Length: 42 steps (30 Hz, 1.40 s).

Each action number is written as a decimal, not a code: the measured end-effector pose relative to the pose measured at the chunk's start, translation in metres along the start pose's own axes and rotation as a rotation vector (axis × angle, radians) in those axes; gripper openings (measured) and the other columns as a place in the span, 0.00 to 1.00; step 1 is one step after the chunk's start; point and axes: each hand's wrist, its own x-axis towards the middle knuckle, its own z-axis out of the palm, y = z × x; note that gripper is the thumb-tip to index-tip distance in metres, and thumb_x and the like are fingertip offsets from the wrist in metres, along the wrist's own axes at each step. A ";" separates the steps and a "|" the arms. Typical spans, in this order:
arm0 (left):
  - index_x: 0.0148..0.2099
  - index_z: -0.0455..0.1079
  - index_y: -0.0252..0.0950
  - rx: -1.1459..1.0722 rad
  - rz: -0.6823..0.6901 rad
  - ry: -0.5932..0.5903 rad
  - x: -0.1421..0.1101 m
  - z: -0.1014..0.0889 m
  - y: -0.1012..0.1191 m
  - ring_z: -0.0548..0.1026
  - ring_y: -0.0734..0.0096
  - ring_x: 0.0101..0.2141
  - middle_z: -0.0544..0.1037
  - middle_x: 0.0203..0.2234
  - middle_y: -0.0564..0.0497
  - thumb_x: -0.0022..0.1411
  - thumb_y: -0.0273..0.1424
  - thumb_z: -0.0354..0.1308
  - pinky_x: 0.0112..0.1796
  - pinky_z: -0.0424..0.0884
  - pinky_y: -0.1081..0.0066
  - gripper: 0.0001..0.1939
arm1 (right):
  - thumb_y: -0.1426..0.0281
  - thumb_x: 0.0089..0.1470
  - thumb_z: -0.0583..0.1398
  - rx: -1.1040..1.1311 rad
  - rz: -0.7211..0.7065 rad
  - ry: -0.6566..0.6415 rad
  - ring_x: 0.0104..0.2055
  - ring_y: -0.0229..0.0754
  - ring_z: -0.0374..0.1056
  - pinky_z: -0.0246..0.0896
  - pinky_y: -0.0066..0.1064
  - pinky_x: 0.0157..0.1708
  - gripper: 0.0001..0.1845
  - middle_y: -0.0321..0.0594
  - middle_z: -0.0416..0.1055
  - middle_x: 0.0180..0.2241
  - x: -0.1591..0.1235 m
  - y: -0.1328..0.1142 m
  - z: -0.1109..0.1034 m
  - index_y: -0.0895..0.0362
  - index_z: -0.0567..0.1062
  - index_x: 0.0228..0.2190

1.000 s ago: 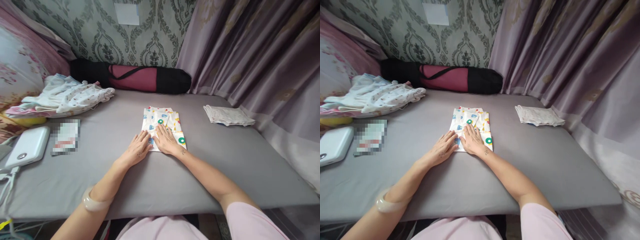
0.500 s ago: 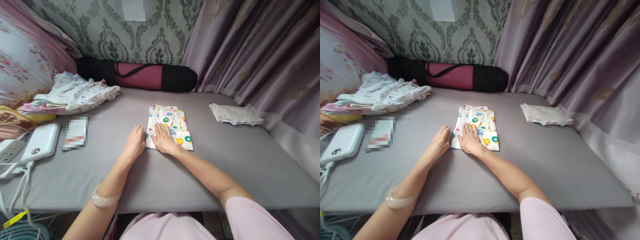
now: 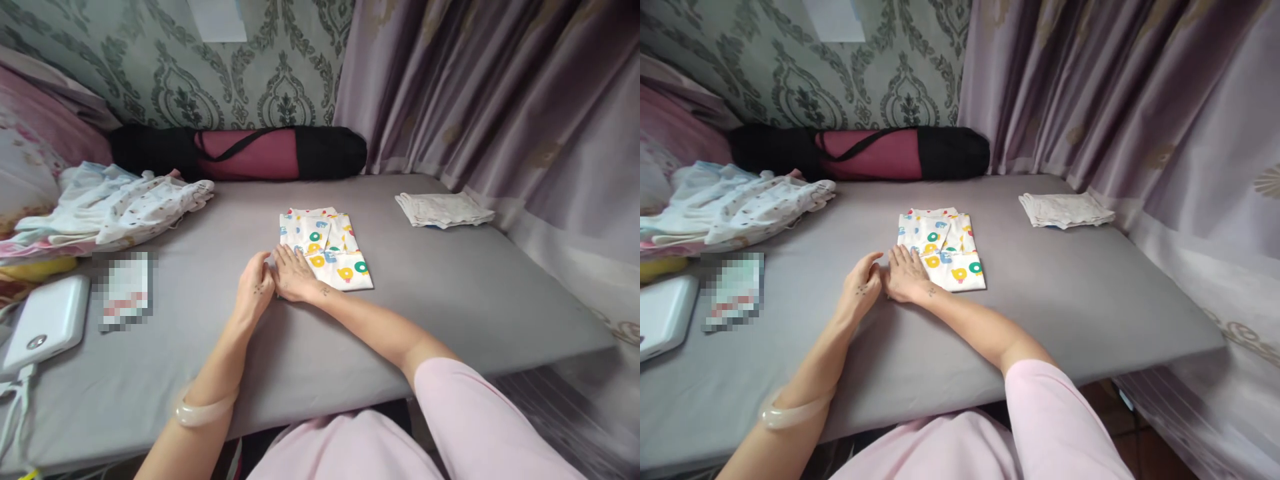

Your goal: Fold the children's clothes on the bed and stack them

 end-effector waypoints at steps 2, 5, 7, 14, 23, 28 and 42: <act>0.53 0.69 0.36 -0.005 0.014 -0.042 -0.002 0.001 0.002 0.75 0.59 0.49 0.77 0.48 0.43 0.64 0.30 0.44 0.50 0.70 0.60 0.19 | 0.62 0.66 0.40 0.053 0.013 0.001 0.72 0.48 0.36 0.34 0.46 0.68 0.33 0.51 0.41 0.70 -0.005 0.005 -0.013 0.67 0.52 0.66; 0.54 0.68 0.38 0.010 0.064 -0.079 -0.004 0.005 -0.001 0.75 0.61 0.49 0.77 0.49 0.43 0.66 0.30 0.43 0.51 0.70 0.61 0.19 | 0.63 0.66 0.42 0.031 0.016 0.057 0.72 0.48 0.34 0.31 0.47 0.69 0.32 0.49 0.39 0.70 -0.020 0.023 -0.036 0.65 0.51 0.67; 0.55 0.67 0.38 0.043 0.138 -0.092 -0.003 0.012 -0.004 0.73 0.61 0.53 0.75 0.52 0.43 0.66 0.30 0.42 0.54 0.69 0.60 0.19 | 0.63 0.66 0.42 -0.032 0.017 0.074 0.72 0.49 0.33 0.28 0.48 0.69 0.32 0.52 0.39 0.70 -0.033 0.040 -0.048 0.67 0.52 0.66; 0.63 0.60 0.30 0.312 0.354 -0.344 0.011 0.048 0.016 0.56 0.50 0.66 0.61 0.64 0.33 0.66 0.25 0.42 0.60 0.60 0.48 0.25 | 0.62 0.66 0.43 -0.168 -0.058 0.005 0.72 0.51 0.35 0.30 0.50 0.69 0.33 0.53 0.42 0.69 -0.057 0.083 -0.052 0.68 0.53 0.66; 0.67 0.57 0.29 0.516 0.332 -0.249 0.007 0.077 0.020 0.59 0.51 0.65 0.62 0.64 0.35 0.70 0.31 0.40 0.62 0.57 0.50 0.26 | 0.65 0.66 0.43 -0.160 -0.119 0.058 0.72 0.47 0.38 0.33 0.47 0.69 0.32 0.51 0.45 0.69 -0.060 0.085 -0.039 0.68 0.53 0.66; 0.68 0.55 0.26 0.627 0.308 -0.281 0.003 0.072 0.025 0.55 0.54 0.66 0.58 0.66 0.38 0.71 0.36 0.38 0.64 0.52 0.52 0.29 | 0.66 0.67 0.44 -0.105 -0.095 0.089 0.72 0.46 0.39 0.32 0.46 0.69 0.30 0.50 0.46 0.69 -0.063 0.087 -0.043 0.66 0.54 0.66; 0.69 0.54 0.30 0.667 0.310 -0.307 0.000 0.062 0.018 0.52 0.52 0.67 0.56 0.67 0.37 0.70 0.47 0.38 0.64 0.51 0.51 0.35 | 0.60 0.68 0.43 -0.106 0.091 0.165 0.72 0.46 0.36 0.27 0.46 0.69 0.32 0.47 0.43 0.70 -0.070 0.099 -0.041 0.65 0.53 0.66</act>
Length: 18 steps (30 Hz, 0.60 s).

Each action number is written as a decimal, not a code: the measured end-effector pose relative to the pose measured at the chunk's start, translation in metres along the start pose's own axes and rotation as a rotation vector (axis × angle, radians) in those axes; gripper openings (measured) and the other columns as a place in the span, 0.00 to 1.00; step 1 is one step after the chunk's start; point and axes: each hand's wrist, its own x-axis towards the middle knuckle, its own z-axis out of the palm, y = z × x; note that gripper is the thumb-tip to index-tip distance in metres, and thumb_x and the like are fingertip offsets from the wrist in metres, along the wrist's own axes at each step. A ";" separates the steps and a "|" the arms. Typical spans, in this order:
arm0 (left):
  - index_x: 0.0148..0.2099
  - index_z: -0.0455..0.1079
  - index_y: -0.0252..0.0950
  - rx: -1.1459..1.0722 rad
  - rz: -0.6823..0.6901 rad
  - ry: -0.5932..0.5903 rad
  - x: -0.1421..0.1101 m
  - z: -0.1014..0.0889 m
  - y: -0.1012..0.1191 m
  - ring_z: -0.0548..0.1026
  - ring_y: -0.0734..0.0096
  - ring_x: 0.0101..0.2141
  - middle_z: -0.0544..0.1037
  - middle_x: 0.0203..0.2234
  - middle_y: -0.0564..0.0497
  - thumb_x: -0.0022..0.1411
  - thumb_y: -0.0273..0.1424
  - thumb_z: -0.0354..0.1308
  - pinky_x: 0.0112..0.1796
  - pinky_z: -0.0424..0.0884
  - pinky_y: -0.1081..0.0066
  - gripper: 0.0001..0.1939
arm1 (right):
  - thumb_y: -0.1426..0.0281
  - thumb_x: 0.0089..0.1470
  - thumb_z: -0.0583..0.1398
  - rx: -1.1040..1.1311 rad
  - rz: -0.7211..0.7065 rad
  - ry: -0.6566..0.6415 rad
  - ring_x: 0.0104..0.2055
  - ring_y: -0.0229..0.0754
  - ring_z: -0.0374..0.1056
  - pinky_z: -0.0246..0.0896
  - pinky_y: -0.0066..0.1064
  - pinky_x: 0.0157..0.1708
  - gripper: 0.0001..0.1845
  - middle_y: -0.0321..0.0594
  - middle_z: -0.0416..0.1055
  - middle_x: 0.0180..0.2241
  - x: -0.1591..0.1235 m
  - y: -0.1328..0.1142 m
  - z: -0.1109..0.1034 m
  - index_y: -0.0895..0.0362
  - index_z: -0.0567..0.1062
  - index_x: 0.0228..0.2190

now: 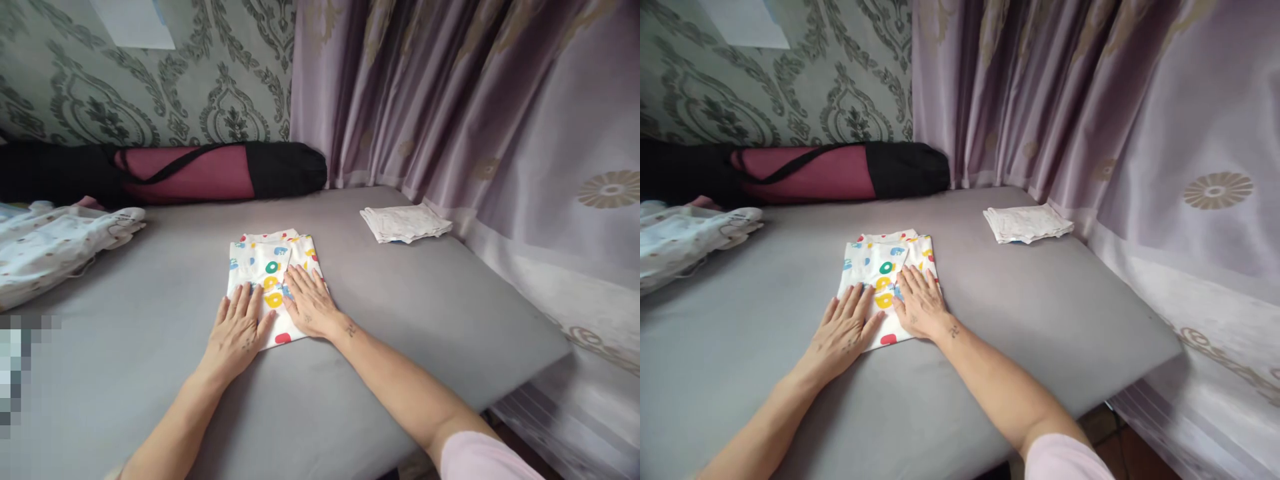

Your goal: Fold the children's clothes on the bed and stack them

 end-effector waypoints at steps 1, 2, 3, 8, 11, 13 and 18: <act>0.70 0.53 0.29 0.000 -0.003 -0.011 0.000 0.000 -0.001 0.52 0.52 0.67 0.55 0.67 0.37 0.70 0.47 0.38 0.64 0.51 0.51 0.35 | 0.60 0.68 0.43 -0.006 0.018 0.011 0.72 0.46 0.36 0.28 0.46 0.69 0.33 0.47 0.42 0.70 0.000 0.001 0.000 0.65 0.53 0.66; 0.70 0.53 0.29 0.000 -0.004 -0.024 -0.001 0.000 -0.001 0.51 0.52 0.67 0.55 0.67 0.37 0.70 0.47 0.38 0.64 0.50 0.50 0.36 | 0.59 0.68 0.43 -0.011 0.036 0.021 0.72 0.46 0.35 0.28 0.46 0.69 0.33 0.47 0.42 0.70 -0.001 0.002 0.000 0.64 0.53 0.66; 0.70 0.53 0.28 0.000 -0.006 -0.036 -0.001 0.000 -0.002 0.51 0.52 0.67 0.54 0.67 0.37 0.70 0.48 0.37 0.64 0.50 0.50 0.36 | 0.58 0.68 0.43 -0.014 0.054 0.028 0.72 0.46 0.35 0.29 0.46 0.69 0.33 0.47 0.41 0.70 -0.001 0.003 0.000 0.64 0.54 0.66; 0.70 0.51 0.31 -0.016 -0.005 -0.085 -0.001 -0.001 -0.010 0.49 0.53 0.68 0.52 0.68 0.39 0.69 0.50 0.38 0.64 0.50 0.51 0.37 | 0.55 0.67 0.44 -0.024 0.174 -0.003 0.72 0.49 0.37 0.34 0.49 0.68 0.35 0.49 0.41 0.70 0.000 0.012 0.001 0.63 0.52 0.67; 0.70 0.51 0.31 -0.039 0.009 -0.104 -0.001 -0.005 -0.013 0.49 0.53 0.68 0.53 0.68 0.39 0.69 0.52 0.38 0.64 0.51 0.51 0.39 | 0.55 0.67 0.45 -0.051 0.242 -0.013 0.71 0.52 0.38 0.35 0.50 0.68 0.37 0.54 0.42 0.69 0.001 0.013 -0.001 0.69 0.52 0.66; 0.70 0.51 0.29 -0.040 0.016 -0.061 0.000 -0.009 -0.012 0.49 0.52 0.68 0.53 0.68 0.38 0.69 0.52 0.38 0.64 0.50 0.50 0.39 | 0.56 0.67 0.45 -0.083 0.239 0.020 0.72 0.54 0.37 0.33 0.51 0.68 0.38 0.56 0.41 0.69 0.002 0.010 -0.003 0.72 0.51 0.66; 0.71 0.51 0.31 -0.024 0.122 0.123 0.004 -0.010 -0.007 0.47 0.55 0.68 0.52 0.68 0.40 0.72 0.46 0.35 0.65 0.43 0.50 0.33 | 0.61 0.67 0.45 -0.105 -0.022 0.093 0.72 0.49 0.30 0.28 0.49 0.69 0.33 0.48 0.36 0.71 0.003 0.000 -0.008 0.63 0.50 0.68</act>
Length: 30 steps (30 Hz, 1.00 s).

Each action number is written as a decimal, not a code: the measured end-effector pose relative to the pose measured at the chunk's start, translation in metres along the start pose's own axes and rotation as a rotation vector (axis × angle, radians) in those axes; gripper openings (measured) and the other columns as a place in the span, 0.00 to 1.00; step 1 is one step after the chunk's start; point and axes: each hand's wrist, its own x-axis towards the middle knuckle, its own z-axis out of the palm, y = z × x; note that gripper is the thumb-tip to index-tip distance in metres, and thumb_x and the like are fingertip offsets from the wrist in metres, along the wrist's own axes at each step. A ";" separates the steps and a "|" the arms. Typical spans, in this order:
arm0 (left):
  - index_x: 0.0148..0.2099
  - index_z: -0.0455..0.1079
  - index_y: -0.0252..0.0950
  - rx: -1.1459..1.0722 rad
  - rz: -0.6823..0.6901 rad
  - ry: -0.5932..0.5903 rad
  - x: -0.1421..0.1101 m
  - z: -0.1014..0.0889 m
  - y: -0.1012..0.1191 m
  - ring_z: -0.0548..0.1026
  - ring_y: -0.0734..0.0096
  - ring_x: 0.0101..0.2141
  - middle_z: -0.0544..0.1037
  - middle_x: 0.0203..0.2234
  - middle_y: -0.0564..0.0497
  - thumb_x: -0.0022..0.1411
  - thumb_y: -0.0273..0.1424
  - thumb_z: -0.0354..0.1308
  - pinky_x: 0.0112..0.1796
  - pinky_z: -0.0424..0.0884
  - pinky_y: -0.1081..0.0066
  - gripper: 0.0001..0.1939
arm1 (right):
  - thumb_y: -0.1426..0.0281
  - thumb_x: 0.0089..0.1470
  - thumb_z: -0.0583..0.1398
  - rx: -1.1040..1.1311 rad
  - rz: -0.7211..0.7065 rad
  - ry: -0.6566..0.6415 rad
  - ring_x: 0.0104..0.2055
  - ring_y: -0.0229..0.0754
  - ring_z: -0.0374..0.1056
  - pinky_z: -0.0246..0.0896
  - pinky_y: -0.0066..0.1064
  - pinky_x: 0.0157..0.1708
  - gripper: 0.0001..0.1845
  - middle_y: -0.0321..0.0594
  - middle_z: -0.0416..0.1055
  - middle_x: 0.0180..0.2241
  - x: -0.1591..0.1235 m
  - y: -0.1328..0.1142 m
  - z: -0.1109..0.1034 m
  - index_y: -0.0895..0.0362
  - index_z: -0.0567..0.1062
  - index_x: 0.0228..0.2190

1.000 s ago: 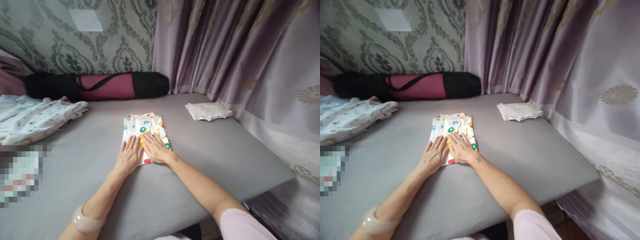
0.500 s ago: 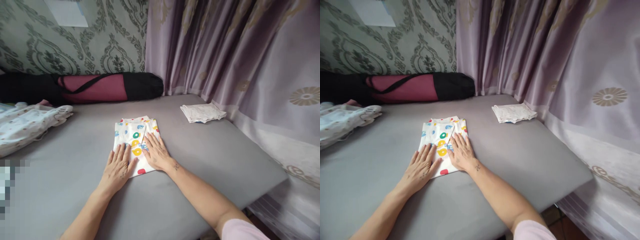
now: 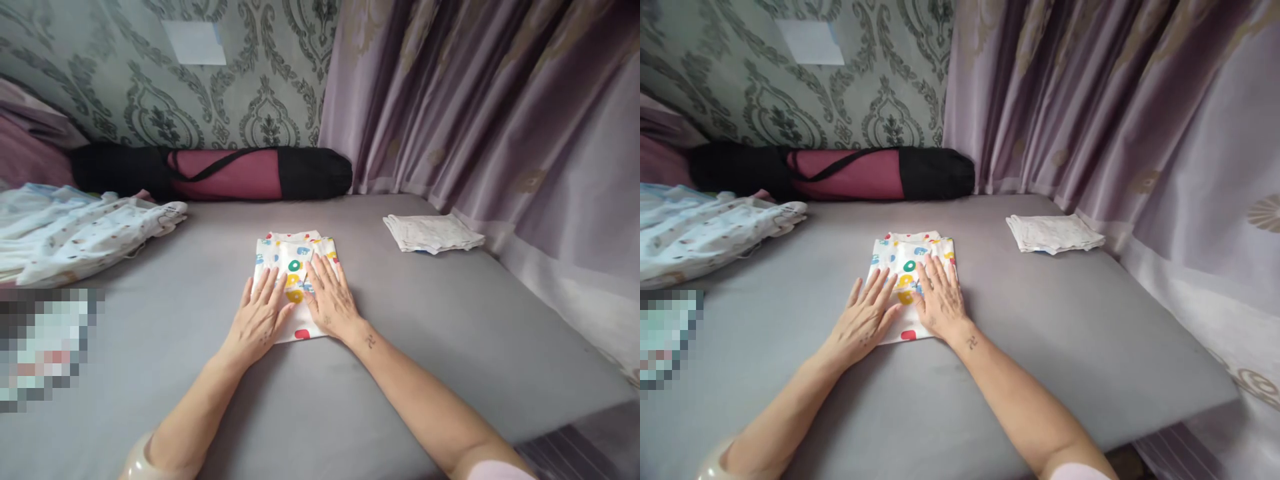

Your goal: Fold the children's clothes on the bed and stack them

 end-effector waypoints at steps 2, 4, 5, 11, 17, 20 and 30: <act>0.70 0.52 0.34 -0.017 0.048 -0.053 0.000 0.005 0.000 0.48 0.56 0.68 0.53 0.68 0.43 0.72 0.47 0.35 0.65 0.45 0.50 0.33 | 0.61 0.67 0.44 0.038 -0.067 -0.071 0.72 0.47 0.34 0.31 0.48 0.69 0.32 0.46 0.40 0.70 -0.001 -0.002 0.002 0.60 0.52 0.67; 0.71 0.51 0.37 -0.039 0.070 -0.131 -0.001 0.010 -0.002 0.50 0.56 0.68 0.53 0.68 0.44 0.72 0.48 0.35 0.64 0.49 0.50 0.33 | 0.60 0.68 0.44 0.071 -0.076 -0.145 0.72 0.46 0.37 0.32 0.46 0.69 0.31 0.45 0.44 0.70 -0.001 -0.002 0.005 0.59 0.54 0.67; 0.71 0.50 0.38 -0.049 0.073 -0.160 -0.001 0.012 -0.003 0.50 0.56 0.68 0.52 0.69 0.44 0.72 0.48 0.35 0.64 0.49 0.50 0.33 | 0.60 0.68 0.44 0.082 -0.070 -0.167 0.72 0.47 0.38 0.32 0.46 0.69 0.31 0.46 0.44 0.70 -0.001 -0.002 0.006 0.59 0.54 0.67; 0.69 0.54 0.34 -0.105 0.081 -0.130 0.000 -0.001 0.000 0.51 0.52 0.67 0.53 0.68 0.38 0.72 0.46 0.38 0.64 0.47 0.48 0.31 | 0.60 0.67 0.46 0.186 -0.063 -0.242 0.72 0.47 0.36 0.30 0.48 0.69 0.32 0.47 0.41 0.70 0.002 0.006 0.002 0.59 0.54 0.67; 0.54 0.72 0.43 -0.291 0.312 -0.109 -0.006 -0.029 0.003 0.68 0.53 0.52 0.71 0.53 0.43 0.62 0.53 0.55 0.53 0.62 0.54 0.26 | 0.67 0.62 0.53 0.374 -0.090 -0.216 0.71 0.46 0.42 0.44 0.42 0.67 0.26 0.45 0.48 0.69 0.004 0.020 -0.018 0.56 0.67 0.60; 0.48 0.74 0.42 -0.360 0.355 -0.160 -0.008 -0.036 0.004 0.71 0.62 0.43 0.74 0.42 0.46 0.65 0.48 0.55 0.46 0.65 0.62 0.19 | 0.69 0.62 0.52 0.431 -0.092 -0.173 0.65 0.45 0.57 0.52 0.39 0.64 0.20 0.43 0.63 0.62 0.003 0.028 -0.026 0.54 0.75 0.53; 0.35 0.71 0.34 -0.188 0.416 -0.025 -0.009 -0.036 0.019 0.72 0.66 0.33 0.75 0.30 0.47 0.71 0.30 0.44 0.37 0.66 0.67 0.16 | 0.55 0.60 0.58 0.348 -0.185 -0.301 0.64 0.49 0.57 0.54 0.42 0.62 0.25 0.46 0.64 0.61 -0.014 0.009 -0.050 0.55 0.73 0.53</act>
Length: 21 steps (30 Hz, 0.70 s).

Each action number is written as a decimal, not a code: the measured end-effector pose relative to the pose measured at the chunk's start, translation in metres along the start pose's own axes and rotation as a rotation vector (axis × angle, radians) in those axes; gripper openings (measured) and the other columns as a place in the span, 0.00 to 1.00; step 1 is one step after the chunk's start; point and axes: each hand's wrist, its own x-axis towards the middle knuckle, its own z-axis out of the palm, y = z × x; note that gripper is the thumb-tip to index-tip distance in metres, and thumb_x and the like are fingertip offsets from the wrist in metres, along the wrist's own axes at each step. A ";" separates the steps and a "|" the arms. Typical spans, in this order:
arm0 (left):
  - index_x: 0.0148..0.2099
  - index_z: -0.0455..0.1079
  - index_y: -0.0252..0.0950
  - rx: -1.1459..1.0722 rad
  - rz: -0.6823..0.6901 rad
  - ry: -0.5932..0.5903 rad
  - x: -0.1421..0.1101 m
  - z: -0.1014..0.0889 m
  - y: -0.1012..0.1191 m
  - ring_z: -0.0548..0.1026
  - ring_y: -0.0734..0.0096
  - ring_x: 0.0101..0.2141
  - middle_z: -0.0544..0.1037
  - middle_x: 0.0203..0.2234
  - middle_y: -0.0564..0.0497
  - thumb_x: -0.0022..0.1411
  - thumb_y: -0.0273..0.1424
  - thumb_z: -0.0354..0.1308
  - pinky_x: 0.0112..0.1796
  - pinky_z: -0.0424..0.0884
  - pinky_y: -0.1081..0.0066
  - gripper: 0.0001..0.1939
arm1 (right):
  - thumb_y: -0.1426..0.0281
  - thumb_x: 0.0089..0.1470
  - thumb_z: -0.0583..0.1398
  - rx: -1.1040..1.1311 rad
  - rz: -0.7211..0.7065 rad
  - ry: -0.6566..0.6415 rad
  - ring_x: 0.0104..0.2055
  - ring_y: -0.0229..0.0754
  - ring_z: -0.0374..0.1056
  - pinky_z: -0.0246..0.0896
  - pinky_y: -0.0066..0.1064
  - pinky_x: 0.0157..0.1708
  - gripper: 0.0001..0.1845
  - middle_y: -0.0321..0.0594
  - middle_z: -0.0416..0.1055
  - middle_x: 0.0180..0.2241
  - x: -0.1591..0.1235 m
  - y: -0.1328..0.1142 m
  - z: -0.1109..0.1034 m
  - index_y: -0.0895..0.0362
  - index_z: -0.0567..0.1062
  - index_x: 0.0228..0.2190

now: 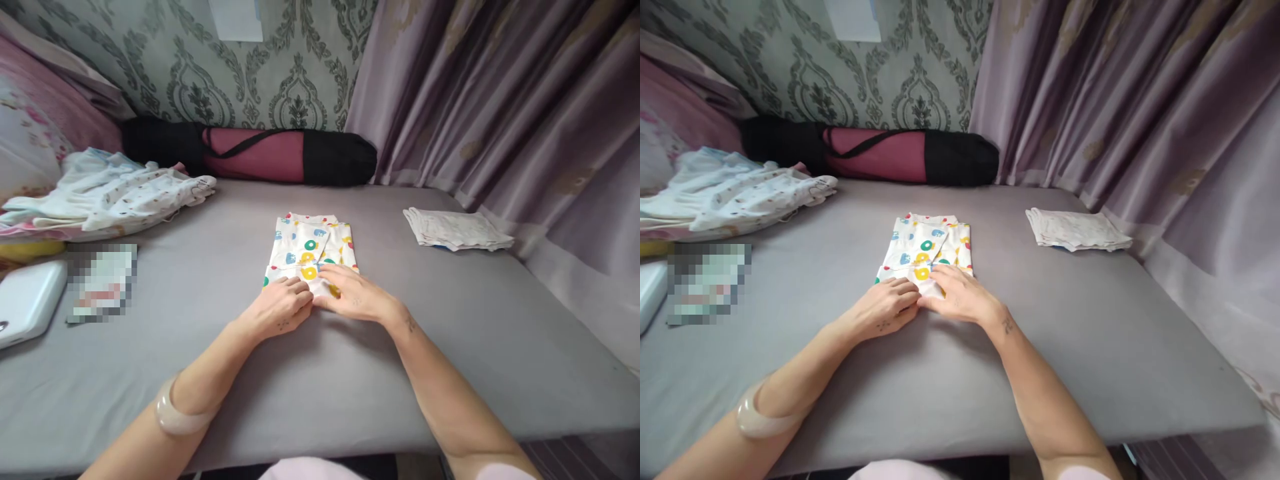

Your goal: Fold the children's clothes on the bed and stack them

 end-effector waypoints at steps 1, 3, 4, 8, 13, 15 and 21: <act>0.35 0.71 0.34 0.015 -0.016 0.029 0.000 0.001 0.000 0.73 0.66 0.33 0.75 0.29 0.47 0.71 0.30 0.44 0.36 0.66 0.67 0.16 | 0.53 0.58 0.60 -0.017 -0.004 -0.030 0.66 0.51 0.53 0.52 0.43 0.63 0.30 0.47 0.61 0.63 -0.002 -0.003 0.001 0.55 0.70 0.57; 0.35 0.69 0.34 0.041 -0.059 0.098 0.001 0.001 0.000 0.73 0.67 0.32 0.75 0.28 0.48 0.72 0.30 0.43 0.35 0.66 0.69 0.16 | 0.56 0.56 0.61 -0.066 -0.009 -0.066 0.69 0.51 0.49 0.49 0.45 0.65 0.34 0.47 0.55 0.66 -0.006 -0.004 0.001 0.55 0.65 0.61; 0.36 0.69 0.34 0.054 -0.083 0.128 0.001 0.000 0.000 0.73 0.67 0.32 0.75 0.28 0.48 0.72 0.30 0.42 0.35 0.66 0.69 0.16 | 0.62 0.57 0.61 -0.097 -0.006 -0.064 0.69 0.51 0.48 0.48 0.45 0.66 0.32 0.47 0.55 0.66 -0.007 -0.002 0.001 0.55 0.64 0.61; 0.42 0.68 0.35 0.066 -0.149 0.120 0.000 -0.002 -0.004 0.75 0.66 0.33 0.77 0.30 0.47 0.73 0.33 0.41 0.38 0.69 0.67 0.15 | 0.81 0.53 0.51 -0.171 0.047 -0.035 0.66 0.47 0.55 0.51 0.43 0.64 0.32 0.45 0.62 0.63 -0.008 0.011 -0.006 0.57 0.67 0.60; 0.53 0.67 0.36 -0.017 -0.165 -0.026 -0.006 -0.002 -0.018 0.74 0.56 0.50 0.77 0.49 0.40 0.66 0.29 0.49 0.50 0.69 0.59 0.15 | 0.81 0.51 0.49 -0.111 0.073 -0.067 0.64 0.45 0.59 0.55 0.39 0.63 0.34 0.40 0.64 0.62 -0.010 0.016 -0.019 0.55 0.69 0.59; 0.56 0.68 0.38 -0.040 -0.202 -0.056 -0.012 -0.007 -0.027 0.72 0.58 0.55 0.75 0.54 0.42 0.60 0.22 0.47 0.55 0.66 0.59 0.23 | 0.80 0.52 0.49 -0.074 0.084 -0.050 0.64 0.45 0.60 0.56 0.39 0.63 0.34 0.38 0.65 0.61 -0.011 0.016 -0.023 0.54 0.69 0.59; 0.59 0.70 0.43 -0.209 -0.358 -0.131 -0.030 -0.033 -0.048 0.74 0.59 0.53 0.75 0.55 0.49 0.54 0.23 0.46 0.50 0.69 0.67 0.31 | 0.79 0.54 0.50 0.027 0.070 -0.051 0.63 0.44 0.61 0.56 0.39 0.62 0.33 0.32 0.65 0.61 -0.017 0.019 -0.030 0.48 0.70 0.59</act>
